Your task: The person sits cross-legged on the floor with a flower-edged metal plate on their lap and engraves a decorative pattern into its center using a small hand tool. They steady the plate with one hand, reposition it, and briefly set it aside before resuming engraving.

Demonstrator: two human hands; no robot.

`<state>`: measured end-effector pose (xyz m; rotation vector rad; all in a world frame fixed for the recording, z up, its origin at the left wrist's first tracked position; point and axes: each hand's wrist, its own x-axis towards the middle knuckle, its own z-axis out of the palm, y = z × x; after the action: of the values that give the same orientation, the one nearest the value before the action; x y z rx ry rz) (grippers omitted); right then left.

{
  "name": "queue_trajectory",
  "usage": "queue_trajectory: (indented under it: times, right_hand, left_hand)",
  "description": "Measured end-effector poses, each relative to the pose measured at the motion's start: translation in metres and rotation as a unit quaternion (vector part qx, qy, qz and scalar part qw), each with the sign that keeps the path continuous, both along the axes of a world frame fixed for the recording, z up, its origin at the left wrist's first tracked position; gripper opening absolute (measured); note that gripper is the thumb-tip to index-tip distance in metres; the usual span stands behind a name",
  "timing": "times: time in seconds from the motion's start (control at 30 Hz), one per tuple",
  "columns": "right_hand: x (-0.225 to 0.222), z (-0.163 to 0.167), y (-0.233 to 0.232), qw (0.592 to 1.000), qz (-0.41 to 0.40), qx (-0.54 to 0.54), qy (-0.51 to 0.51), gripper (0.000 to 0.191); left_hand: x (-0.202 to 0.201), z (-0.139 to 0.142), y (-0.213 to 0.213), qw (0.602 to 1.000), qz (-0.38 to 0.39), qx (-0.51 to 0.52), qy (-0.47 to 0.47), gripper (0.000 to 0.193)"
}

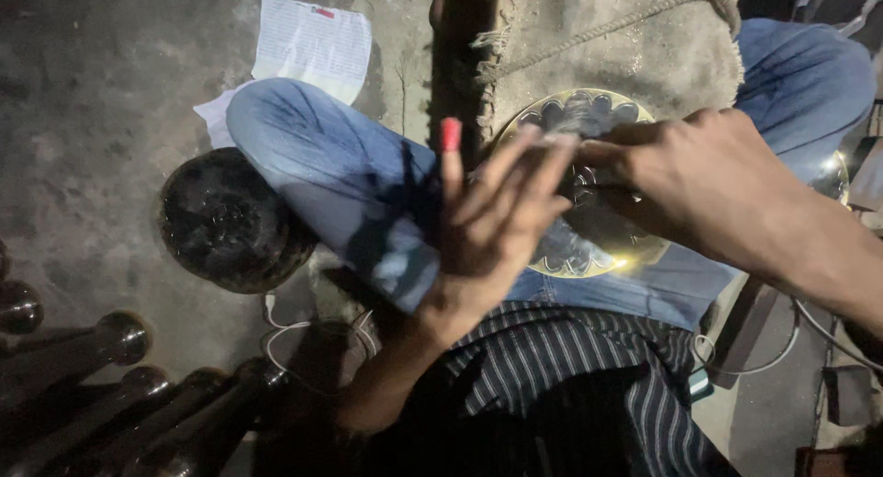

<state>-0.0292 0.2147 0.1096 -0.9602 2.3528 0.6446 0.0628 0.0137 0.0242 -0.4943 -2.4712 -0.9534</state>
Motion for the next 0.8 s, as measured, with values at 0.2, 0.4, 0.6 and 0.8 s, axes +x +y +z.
queue_trajectory:
  times: [0.2, 0.4, 0.6, 0.8]
  right_hand:
    - [-0.001, -0.013, 0.009, 0.994, 0.097, 0.033, 0.037, 0.04]
    - [-0.008, -0.01, 0.003, 0.993, 0.109, 0.04, 0.01, 0.026]
    - [-0.009, -0.009, 0.0, 0.991, 0.128, 0.042, 0.01, 0.026]
    - [-0.009, -0.011, 0.0, 0.984, 0.161, 0.077, -0.001, 0.023]
  left_hand:
    - [-0.015, -0.005, 0.029, 0.998, 0.035, -0.057, -0.012, 0.081]
    - [-0.013, -0.004, 0.024, 0.998, -0.007, -0.008, -0.065, 0.093]
    - [-0.011, -0.01, 0.026, 0.997, -0.024, 0.045, -0.059, 0.078]
    - [-0.008, -0.016, 0.024, 0.995, -0.047, 0.06, -0.057, 0.073]
